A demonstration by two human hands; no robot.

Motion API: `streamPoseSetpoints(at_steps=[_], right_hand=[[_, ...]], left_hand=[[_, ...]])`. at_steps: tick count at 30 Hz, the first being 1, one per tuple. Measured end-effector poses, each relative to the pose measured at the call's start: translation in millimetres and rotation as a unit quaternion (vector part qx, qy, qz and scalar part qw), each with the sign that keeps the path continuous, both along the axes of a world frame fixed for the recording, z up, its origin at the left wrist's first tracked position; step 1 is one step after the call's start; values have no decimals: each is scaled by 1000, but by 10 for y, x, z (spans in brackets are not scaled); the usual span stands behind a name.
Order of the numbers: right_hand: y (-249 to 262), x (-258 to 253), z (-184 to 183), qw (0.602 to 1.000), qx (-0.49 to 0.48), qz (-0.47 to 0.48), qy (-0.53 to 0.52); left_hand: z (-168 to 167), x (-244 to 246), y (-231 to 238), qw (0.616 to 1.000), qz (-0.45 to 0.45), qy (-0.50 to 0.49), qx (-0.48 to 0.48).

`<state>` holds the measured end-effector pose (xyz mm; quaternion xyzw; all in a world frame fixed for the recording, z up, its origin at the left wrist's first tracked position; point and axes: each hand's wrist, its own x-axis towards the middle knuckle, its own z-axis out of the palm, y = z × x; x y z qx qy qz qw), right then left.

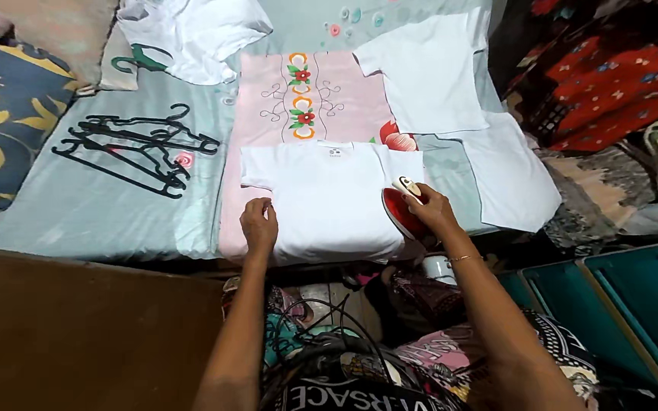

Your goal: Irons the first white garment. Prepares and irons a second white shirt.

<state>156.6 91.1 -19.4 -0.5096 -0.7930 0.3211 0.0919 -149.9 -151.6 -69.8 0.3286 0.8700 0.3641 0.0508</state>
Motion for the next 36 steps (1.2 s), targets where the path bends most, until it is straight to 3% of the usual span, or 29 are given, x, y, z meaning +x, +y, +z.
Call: streamPoseSetpoints(at_steps=[5,10,15,19,25,36], right_hand=[[227,275,234,994,-50,86,-50],[448,716,511,995,-55,49,-72],[637,1043,435,996,-21,-82,-10],[697,951,386,996,31,-79,-6],[765,830,432,990,96,-67,-72],[791,1025,512,989,94,-105,-40]], left_hand=[[152,81,104,999,-44,28,11],[197,571,674,975,-207,67,39],[147,1221,1451,912,-403,76,25],[160,1519,2056,856,-509,85,-36],[-104,1815,2627,848,-512,90,-105],[-199,1900,2800,850,-499,121,-118]])
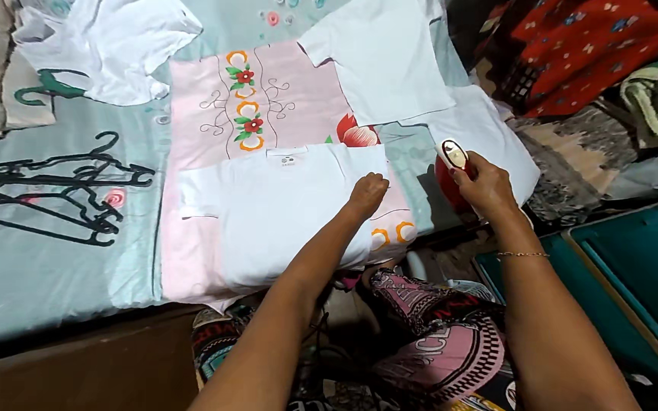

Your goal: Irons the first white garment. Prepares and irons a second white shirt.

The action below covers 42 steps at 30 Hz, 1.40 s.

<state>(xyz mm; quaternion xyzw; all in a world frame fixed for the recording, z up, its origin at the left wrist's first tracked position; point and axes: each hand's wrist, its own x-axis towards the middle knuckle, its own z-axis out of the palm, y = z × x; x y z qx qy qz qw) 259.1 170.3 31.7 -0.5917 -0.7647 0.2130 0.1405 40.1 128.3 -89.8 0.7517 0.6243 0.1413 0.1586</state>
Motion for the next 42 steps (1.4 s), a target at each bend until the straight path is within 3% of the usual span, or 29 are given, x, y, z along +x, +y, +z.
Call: streamPoseSetpoints(at_steps=[4,8,12,14,17,20,26,33,38,42], right_hand=[[10,34,45,1000,1,-5,17],[-8,29,45,1000,-8,-1,13],[-50,0,24,999,-16,27,9],[-44,-43,32,999,-27,38,25],[51,-215,18,997,-38,45,54],[220,-483,-52,994,-33,60,89],[469,-1064,-305,985,-52,124,105],[787,-1473,-683,983,-61,118,124],[870,-1375,-681,953,-122,224,164],[882,-1465,-653,953,-133,224,152]], left_hand=[[19,84,20,995,17,-90,41],[182,135,-15,990,-45,-131,-24],[239,-17,0,979,37,-197,36],[252,-292,55,975,103,-185,66],[313,-836,150,974,187,-127,33],[294,-1243,257,975,209,-78,5],[317,-1460,452,980,171,-12,-102],[453,-1710,647,966,138,-48,-213],[410,-1858,670,967,125,-70,-213],[402,-1901,658,967,130,-79,-206]])
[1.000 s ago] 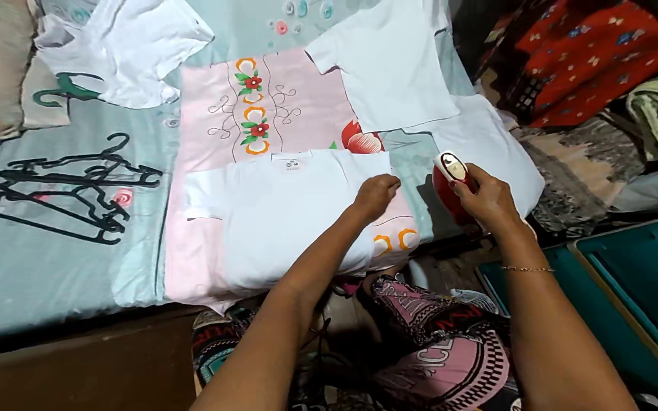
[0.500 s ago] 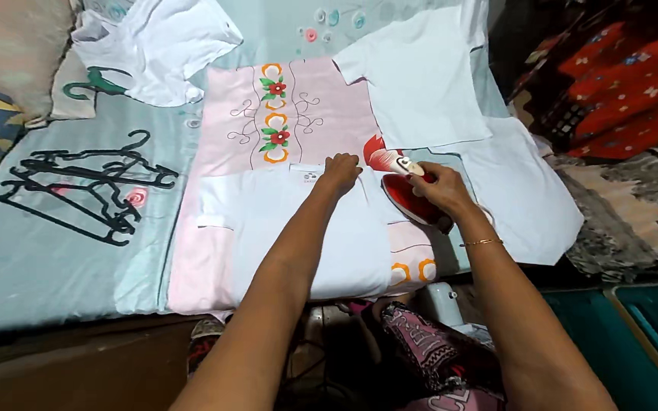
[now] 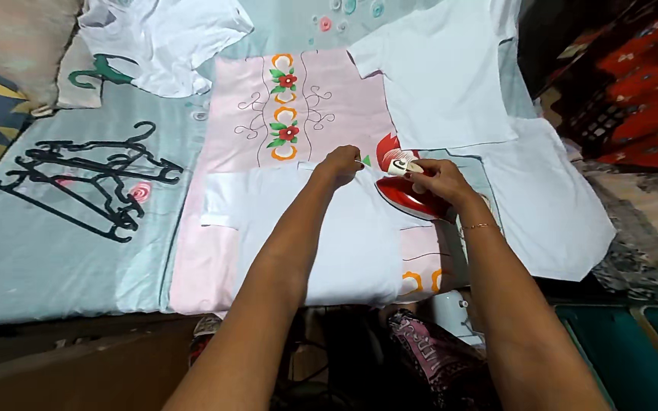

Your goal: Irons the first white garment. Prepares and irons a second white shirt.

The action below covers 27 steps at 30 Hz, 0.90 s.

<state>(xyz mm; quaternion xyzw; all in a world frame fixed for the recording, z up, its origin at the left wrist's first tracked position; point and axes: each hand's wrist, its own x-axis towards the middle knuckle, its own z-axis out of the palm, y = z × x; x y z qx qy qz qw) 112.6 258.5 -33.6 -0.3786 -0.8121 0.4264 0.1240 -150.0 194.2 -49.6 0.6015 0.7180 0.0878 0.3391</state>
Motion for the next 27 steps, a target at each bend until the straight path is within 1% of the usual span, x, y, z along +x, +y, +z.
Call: streamPoseSetpoints(at_steps=[4,7,11,14,17,20,23,25,27], right_hand=[[-9,-377,39,997,13,-58,-42],[-8,-494,47,996,19,-68,-62],[-78,-314,67,997,21,-53,-58],[-6,-43,41,991,27,-107,-78],[-8,151,-7,984,44,-157,-71],[-80,289,5,991,16,-123,-47],[-99,416,45,996,-20,-73,-52],[-95,472,21,997,-24,-67,-44],[-102,481,10,997,-23,-67,-36]], left_hand=[[-56,-35,-17,1000,24,0,15],[-68,-36,-58,999,46,-4,15],[-5,-31,-145,998,57,-1,27],[-2,-30,-215,996,60,34,63],[50,61,-310,988,63,61,126],[128,213,-417,984,36,52,169],[132,446,-644,979,-14,38,200],[144,786,-911,984,-38,31,172],[103,1180,-1133,992,-55,34,113]])
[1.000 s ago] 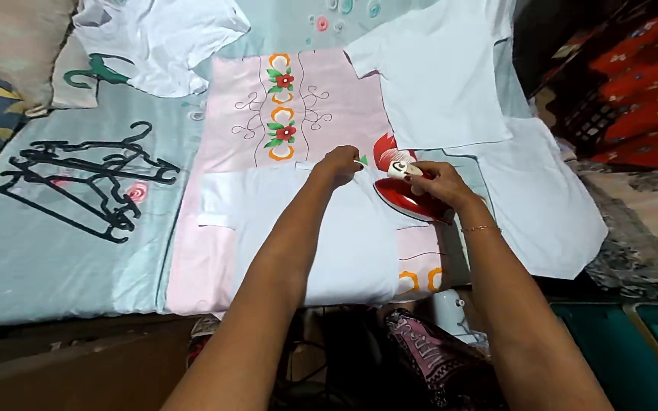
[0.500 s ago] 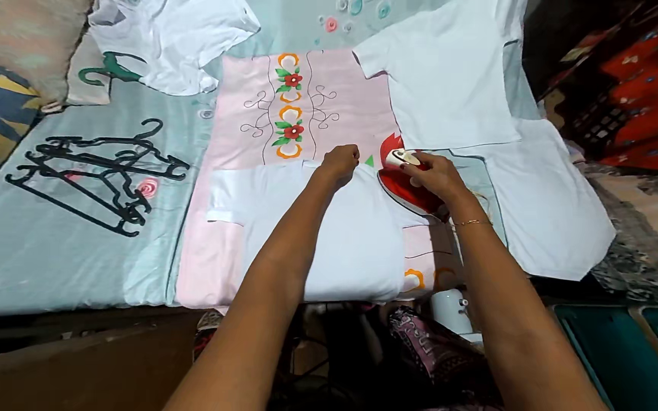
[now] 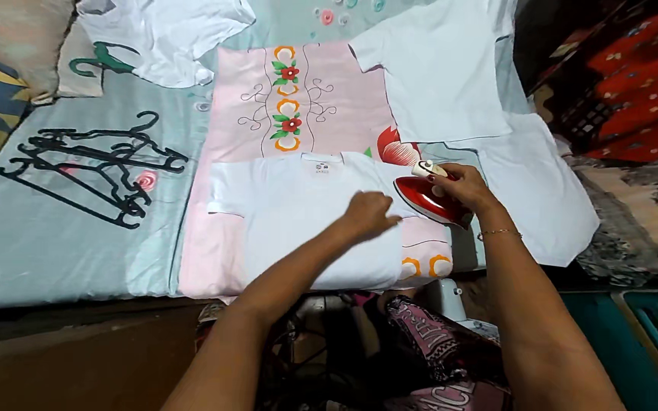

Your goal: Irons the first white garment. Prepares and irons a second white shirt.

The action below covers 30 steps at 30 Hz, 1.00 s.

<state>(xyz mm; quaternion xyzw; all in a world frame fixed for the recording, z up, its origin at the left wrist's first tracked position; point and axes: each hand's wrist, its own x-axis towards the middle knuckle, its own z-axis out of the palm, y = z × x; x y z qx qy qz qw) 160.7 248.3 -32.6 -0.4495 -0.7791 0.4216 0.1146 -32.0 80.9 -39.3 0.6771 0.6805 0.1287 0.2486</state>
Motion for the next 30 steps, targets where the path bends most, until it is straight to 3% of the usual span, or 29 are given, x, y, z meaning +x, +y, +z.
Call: streamPoseSetpoints(at_steps=[3,6,10,14,17,20,25,30], right_hand=[[9,10,40,1000,3,12,-2],[47,-1,54,999,8,52,-8],[10,-120,111,990,21,135,-29],[-3,-252,119,976,36,207,-54],[72,-112,102,983,38,166,-64],[116,144,213,989,43,79,-118],[50,672,497,973,124,8,-194],[-21,1136,624,980,104,-66,-154]], left_hand=[[-4,391,-90,994,-23,26,-108],[95,505,-119,988,-25,46,-145],[204,390,-221,989,-27,24,-146],[257,107,-314,989,28,-7,-142],[231,-55,-257,994,47,-3,-96],[190,-25,22,999,5,9,-39],[-24,348,787,987,-159,27,11],[-209,494,1214,948,-306,91,-6]])
